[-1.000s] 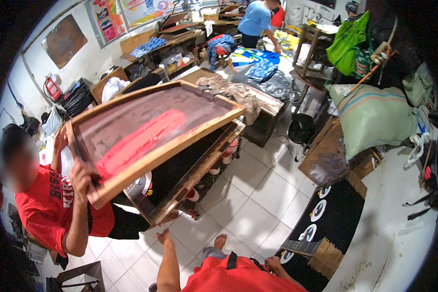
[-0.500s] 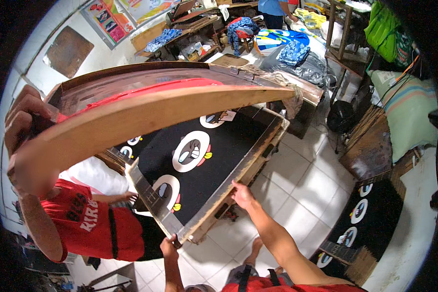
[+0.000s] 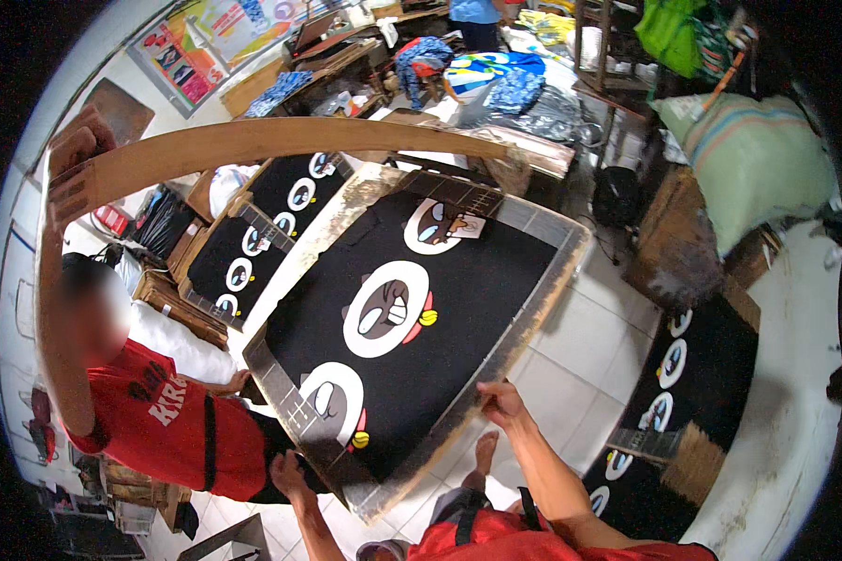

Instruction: The person assists in a screen printing operation by taking printed fabric from a coworker and stacking it on a nearby table. The coworker applies pink ink to a screen and presses it onto black fabric, then the camera wearer lifts the printed fabric and places it in a growing stack.

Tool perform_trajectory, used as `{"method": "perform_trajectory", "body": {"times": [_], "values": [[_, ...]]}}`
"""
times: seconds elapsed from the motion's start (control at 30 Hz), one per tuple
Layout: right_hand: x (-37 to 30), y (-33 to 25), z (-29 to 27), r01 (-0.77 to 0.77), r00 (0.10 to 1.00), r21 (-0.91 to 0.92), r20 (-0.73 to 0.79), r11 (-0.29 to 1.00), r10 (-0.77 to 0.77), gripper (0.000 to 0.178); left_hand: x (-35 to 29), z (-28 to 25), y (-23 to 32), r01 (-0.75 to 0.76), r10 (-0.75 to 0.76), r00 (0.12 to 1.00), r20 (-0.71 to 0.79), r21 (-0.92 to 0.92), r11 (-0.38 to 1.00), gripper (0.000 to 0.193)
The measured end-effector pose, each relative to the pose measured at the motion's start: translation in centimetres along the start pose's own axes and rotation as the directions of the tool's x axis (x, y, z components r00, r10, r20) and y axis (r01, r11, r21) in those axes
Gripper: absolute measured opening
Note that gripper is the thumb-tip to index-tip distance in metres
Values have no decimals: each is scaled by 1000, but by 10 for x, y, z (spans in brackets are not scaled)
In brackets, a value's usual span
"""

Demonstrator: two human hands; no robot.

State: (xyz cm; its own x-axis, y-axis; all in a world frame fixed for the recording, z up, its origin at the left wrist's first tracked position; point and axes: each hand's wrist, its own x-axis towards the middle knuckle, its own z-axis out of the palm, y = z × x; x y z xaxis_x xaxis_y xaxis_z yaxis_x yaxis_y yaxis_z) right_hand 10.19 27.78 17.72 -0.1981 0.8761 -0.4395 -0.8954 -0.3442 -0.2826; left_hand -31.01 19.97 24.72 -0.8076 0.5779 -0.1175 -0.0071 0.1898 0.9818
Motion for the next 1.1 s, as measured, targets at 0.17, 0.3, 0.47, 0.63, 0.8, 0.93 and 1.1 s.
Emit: {"method": "perform_trajectory", "body": {"times": [0.17, 0.3, 0.47, 0.63, 0.8, 0.93, 1.1], "values": [[-166, -9, -66, 172, 985, 82, -13, 982, -172, 36, -48, 25, 40, -198, 185, 935, 303, 12, 980, 38], [-276, -18, -111, 284, 959, 114, -36, 952, -282, 41, -121, 82, 82, -292, 250, 839, 482, 12, 956, 33], [-361, -15, -141, 472, 881, 140, -45, 870, -471, 46, -196, 156, 160, -470, 440, 522, 731, -185, 863, 30], [-393, -13, -149, 633, 768, 175, -22, 754, -640, 47, -230, 264, 266, -628, 640, 123, 759, -440, 643, 26], [-396, 11, -151, 900, 415, 102, 104, 425, -904, 52, -268, 366, 358, -631, 610, -113, 784, -531, 566, 43], [-393, 30, -147, 880, 459, 158, -34, 448, -888, 55, -298, 399, 392, -782, 339, -173, 925, -338, 523, 58], [-380, 72, -144, 903, 426, 145, -189, 404, -885, 59, -335, 395, 391, -618, 450, -306, 839, -535, 576, 45]]}}
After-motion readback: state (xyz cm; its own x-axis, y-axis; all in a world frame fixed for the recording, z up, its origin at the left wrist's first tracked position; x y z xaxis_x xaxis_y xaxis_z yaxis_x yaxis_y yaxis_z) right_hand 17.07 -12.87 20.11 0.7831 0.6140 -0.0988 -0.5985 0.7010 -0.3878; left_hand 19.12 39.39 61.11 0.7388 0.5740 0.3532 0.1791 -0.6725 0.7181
